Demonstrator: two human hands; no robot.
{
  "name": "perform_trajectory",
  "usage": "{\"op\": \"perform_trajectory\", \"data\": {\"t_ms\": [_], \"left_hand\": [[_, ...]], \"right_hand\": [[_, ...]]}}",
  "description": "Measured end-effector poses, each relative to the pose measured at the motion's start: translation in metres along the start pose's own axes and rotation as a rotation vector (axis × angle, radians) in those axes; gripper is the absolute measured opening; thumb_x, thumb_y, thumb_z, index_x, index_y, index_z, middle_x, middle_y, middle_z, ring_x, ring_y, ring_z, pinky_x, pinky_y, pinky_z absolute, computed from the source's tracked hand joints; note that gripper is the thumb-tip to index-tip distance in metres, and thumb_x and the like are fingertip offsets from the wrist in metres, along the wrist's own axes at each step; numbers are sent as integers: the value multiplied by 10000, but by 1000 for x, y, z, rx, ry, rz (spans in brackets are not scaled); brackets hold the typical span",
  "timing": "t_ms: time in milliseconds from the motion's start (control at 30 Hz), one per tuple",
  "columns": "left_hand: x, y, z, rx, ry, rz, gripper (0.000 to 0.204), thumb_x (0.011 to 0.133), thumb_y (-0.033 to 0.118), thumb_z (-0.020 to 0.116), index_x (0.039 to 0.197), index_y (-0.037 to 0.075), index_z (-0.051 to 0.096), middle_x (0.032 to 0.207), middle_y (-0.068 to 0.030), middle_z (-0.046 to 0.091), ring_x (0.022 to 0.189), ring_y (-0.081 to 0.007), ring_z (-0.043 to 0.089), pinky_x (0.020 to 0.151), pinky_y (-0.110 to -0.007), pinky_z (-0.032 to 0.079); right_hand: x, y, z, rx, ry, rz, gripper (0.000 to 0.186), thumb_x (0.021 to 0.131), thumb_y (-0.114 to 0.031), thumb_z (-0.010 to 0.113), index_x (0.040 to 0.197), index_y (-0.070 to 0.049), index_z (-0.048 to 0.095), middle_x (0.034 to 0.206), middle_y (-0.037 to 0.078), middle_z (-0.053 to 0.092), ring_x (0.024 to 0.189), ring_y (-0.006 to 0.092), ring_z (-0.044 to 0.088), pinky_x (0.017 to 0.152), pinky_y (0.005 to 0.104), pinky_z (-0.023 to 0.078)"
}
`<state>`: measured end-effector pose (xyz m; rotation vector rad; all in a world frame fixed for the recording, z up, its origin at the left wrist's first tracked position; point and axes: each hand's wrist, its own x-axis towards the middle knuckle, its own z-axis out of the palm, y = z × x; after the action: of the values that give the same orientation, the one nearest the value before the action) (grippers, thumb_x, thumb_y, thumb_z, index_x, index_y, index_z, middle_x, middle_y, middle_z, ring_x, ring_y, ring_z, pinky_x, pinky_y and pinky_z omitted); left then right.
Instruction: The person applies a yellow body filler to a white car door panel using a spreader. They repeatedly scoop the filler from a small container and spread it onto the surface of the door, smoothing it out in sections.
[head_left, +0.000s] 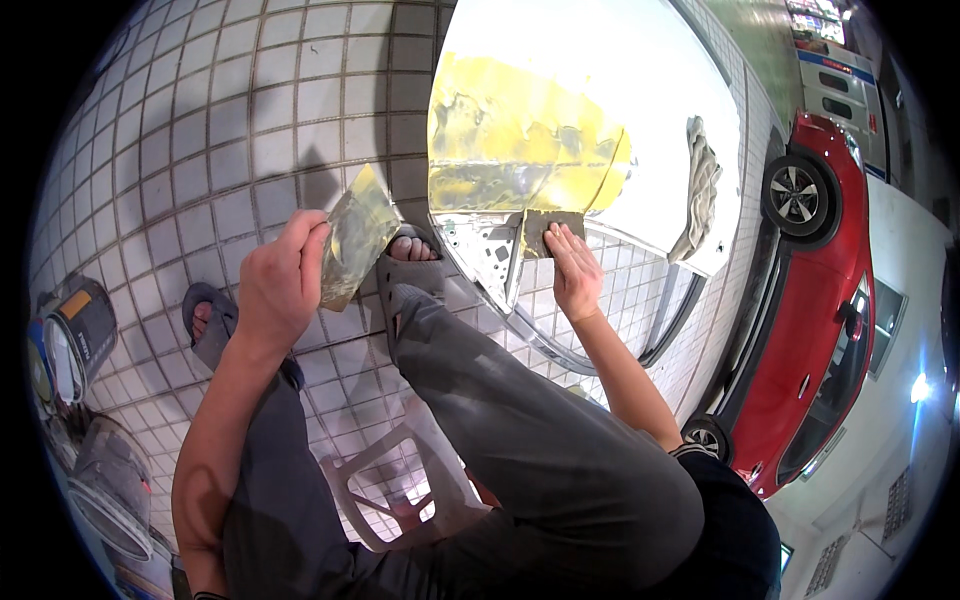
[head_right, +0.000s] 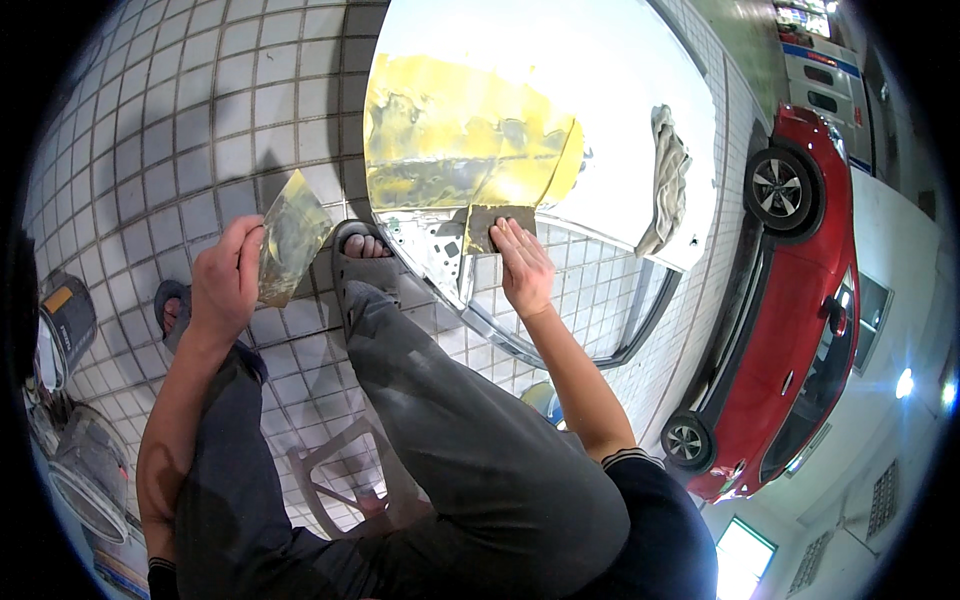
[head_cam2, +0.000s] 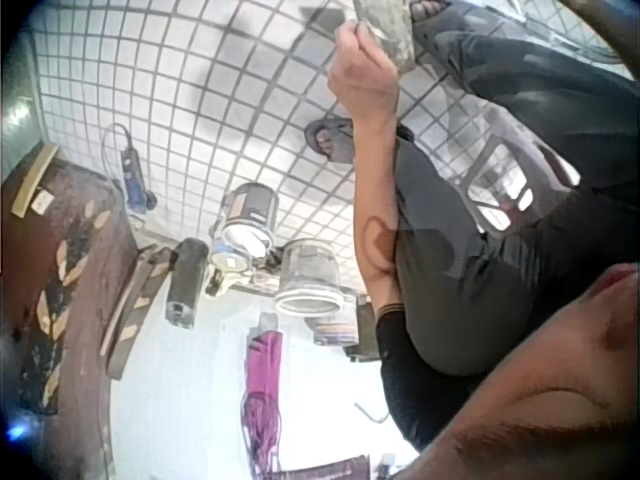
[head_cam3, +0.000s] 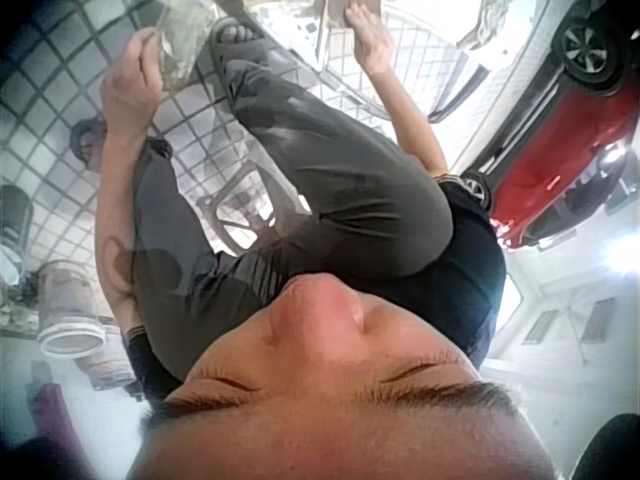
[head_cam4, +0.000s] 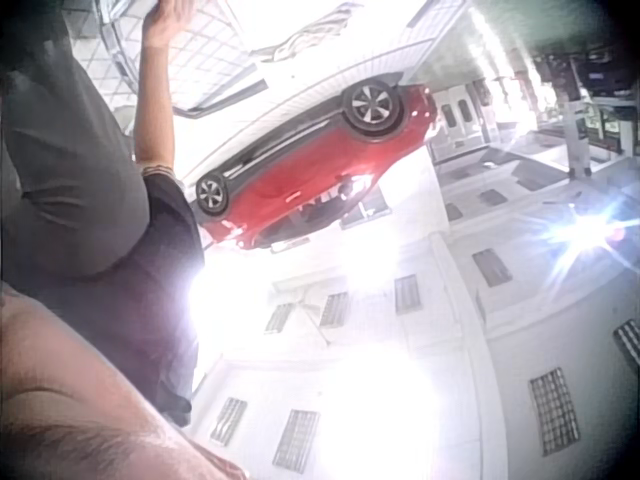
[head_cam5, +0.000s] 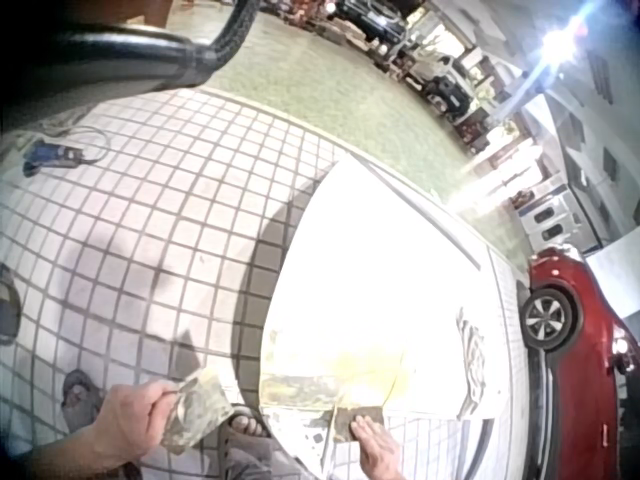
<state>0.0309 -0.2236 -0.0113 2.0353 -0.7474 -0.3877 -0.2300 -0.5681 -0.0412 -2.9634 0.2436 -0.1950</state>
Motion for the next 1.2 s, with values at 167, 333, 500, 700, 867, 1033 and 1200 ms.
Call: {"op": "perform_trajectory", "data": {"t_ms": [167, 333, 500, 700, 867, 1033, 1200], "left_hand": [[0, -1, -2, 2, 11, 10, 94, 995, 84, 546, 1036, 37, 616, 723, -193, 621, 621, -388, 628, 552, -435, 461], [-4, -3, -2, -24, 13, -22, 97, 994, 82, 546, 1041, 35, 617, 727, -198, 626, 629, -390, 633, 561, -435, 467], [-1, -2, -1, -9, 22, -2, 95, 996, 79, 545, 1035, 31, 616, 707, -201, 615, 621, -391, 628, 557, -432, 464], [-3, -6, -1, -21, 3, -28, 97, 998, 85, 540, 1032, 36, 617, 696, -200, 607, 621, -393, 627, 554, -437, 460], [-3, -3, 0, -15, -1, -21, 102, 1003, 92, 532, 1029, 40, 616, 697, -202, 606, 627, -395, 628, 553, -444, 457], [-3, -3, 2, 1, -14, -26, 104, 1004, 97, 533, 1030, 41, 616, 698, -200, 607, 630, -396, 628, 558, -449, 457], [-4, 0, 4, -8, -18, -30, 102, 1002, 99, 538, 1030, 41, 617, 696, -194, 608, 620, -389, 626, 560, -449, 458]], "right_hand": [[6, 7, -17, 76, 80, -79, 270, 884, 73, 578, 1096, -8, 725, 1121, 158, 736, 1084, 318, 707, 944, 396, 561], [49, 21, -69, -46, 452, 119, 254, 956, 80, 542, 1156, 21, 687, 1091, 178, 730, 1008, 291, 722, 887, 381, 576], [78, 60, -80, -90, 506, 370, 197, 979, 10, 572, 1136, 13, 690, 1014, 175, 733, 888, 257, 718, 793, 328, 543], [107, 101, -65, -68, 394, 356, 187, 985, -65, 581, 1115, -6, 702, 1028, 174, 730, 936, 326, 709, 820, 367, 544], [121, 120, -56, -133, 368, 327, 195, 970, -81, 588, 1112, -22, 708, 1055, 173, 726, 964, 359, 692, 837, 397, 541], [130, 129, -55, -142, 286, 323, 193, 962, -102, 600, 1101, -38, 718, 1031, 188, 725, 939, 374, 697, 822, 406, 546], [132, 134, -62, -173, 214, 280, 192, 966, -105, 595, 1093, -53, 729, 1002, 181, 732, 892, 359, 710, 787, 393, 555]]}}
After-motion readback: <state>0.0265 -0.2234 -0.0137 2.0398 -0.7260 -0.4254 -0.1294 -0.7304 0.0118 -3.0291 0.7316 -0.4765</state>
